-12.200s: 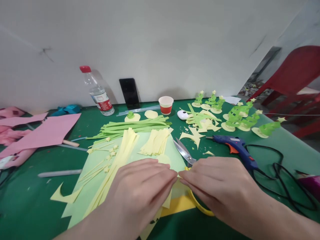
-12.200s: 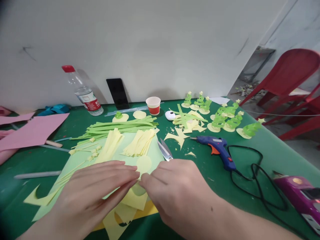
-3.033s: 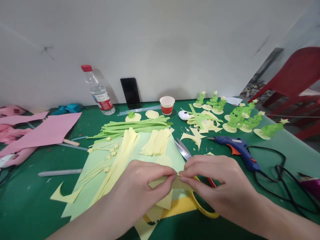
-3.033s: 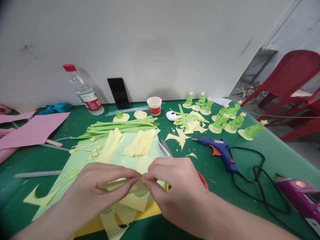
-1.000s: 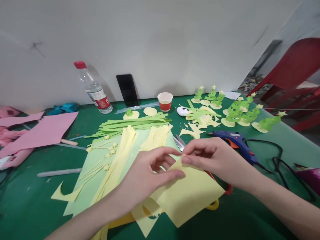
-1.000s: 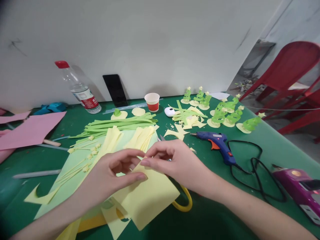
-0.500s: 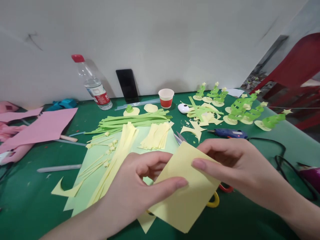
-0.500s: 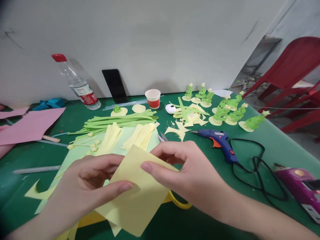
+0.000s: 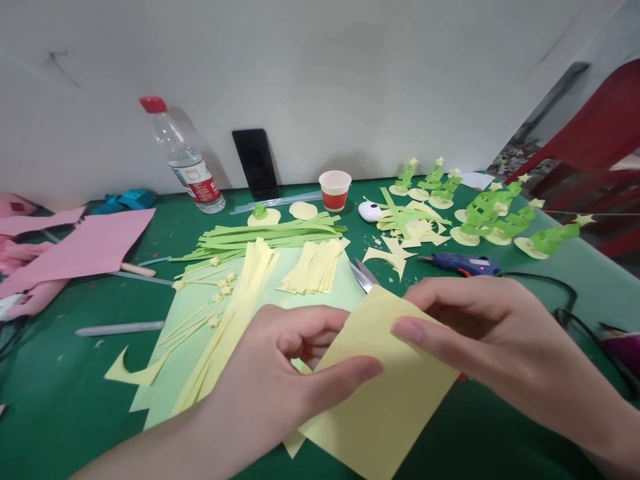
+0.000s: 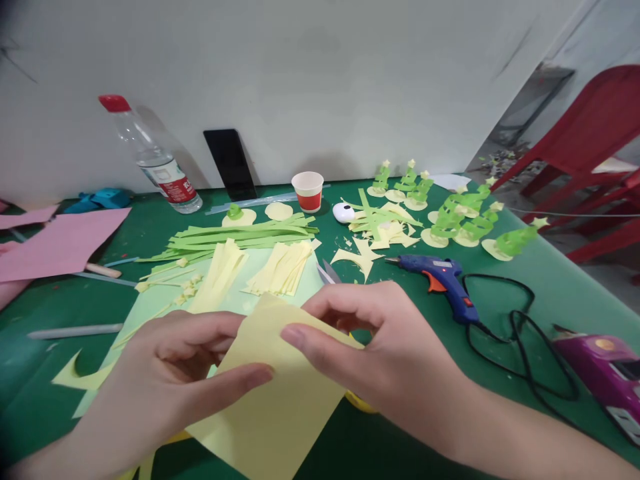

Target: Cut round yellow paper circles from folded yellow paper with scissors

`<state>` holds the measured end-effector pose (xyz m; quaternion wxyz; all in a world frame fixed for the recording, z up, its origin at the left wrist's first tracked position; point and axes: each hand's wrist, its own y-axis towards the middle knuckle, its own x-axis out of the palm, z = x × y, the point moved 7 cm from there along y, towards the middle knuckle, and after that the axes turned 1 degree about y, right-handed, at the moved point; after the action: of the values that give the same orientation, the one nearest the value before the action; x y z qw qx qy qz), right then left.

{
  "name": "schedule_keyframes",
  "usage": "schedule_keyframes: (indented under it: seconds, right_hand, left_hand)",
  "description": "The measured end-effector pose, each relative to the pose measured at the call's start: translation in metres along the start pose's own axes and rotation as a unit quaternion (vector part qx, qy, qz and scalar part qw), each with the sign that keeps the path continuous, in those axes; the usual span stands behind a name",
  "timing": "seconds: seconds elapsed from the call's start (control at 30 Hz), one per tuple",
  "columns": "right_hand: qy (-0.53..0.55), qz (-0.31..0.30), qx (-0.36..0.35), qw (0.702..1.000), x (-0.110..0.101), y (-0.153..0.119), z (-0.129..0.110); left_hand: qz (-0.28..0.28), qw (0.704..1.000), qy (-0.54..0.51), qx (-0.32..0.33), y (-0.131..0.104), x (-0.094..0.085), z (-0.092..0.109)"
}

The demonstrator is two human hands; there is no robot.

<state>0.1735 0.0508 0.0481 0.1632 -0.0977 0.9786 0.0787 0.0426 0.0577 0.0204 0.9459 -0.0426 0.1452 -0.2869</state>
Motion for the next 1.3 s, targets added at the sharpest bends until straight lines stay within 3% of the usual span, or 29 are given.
schedule_keyframes:
  seconds: [0.33,0.7,0.93,1.3]
  right_hand:
    - [0.014,0.003,-0.014,1.0,-0.002,-0.003,-0.001]
    - [-0.002,-0.012,-0.007,1.0,-0.001,-0.001,-0.002]
    - [-0.026,-0.014,-0.016,0.999,-0.002,-0.003,-0.002]
    - [-0.039,-0.008,-0.052,0.998,-0.002,-0.005,-0.004]
  left_hand:
    - [0.008,1.0,0.004,0.019,-0.001,-0.001,0.0]
    - [-0.01,0.998,-0.056,-0.013,0.0,0.004,0.0]
    - [-0.011,1.0,-0.016,0.001,-0.001,0.0,-0.003]
    - [-0.025,0.998,0.041,0.036,-0.001,0.002,0.01]
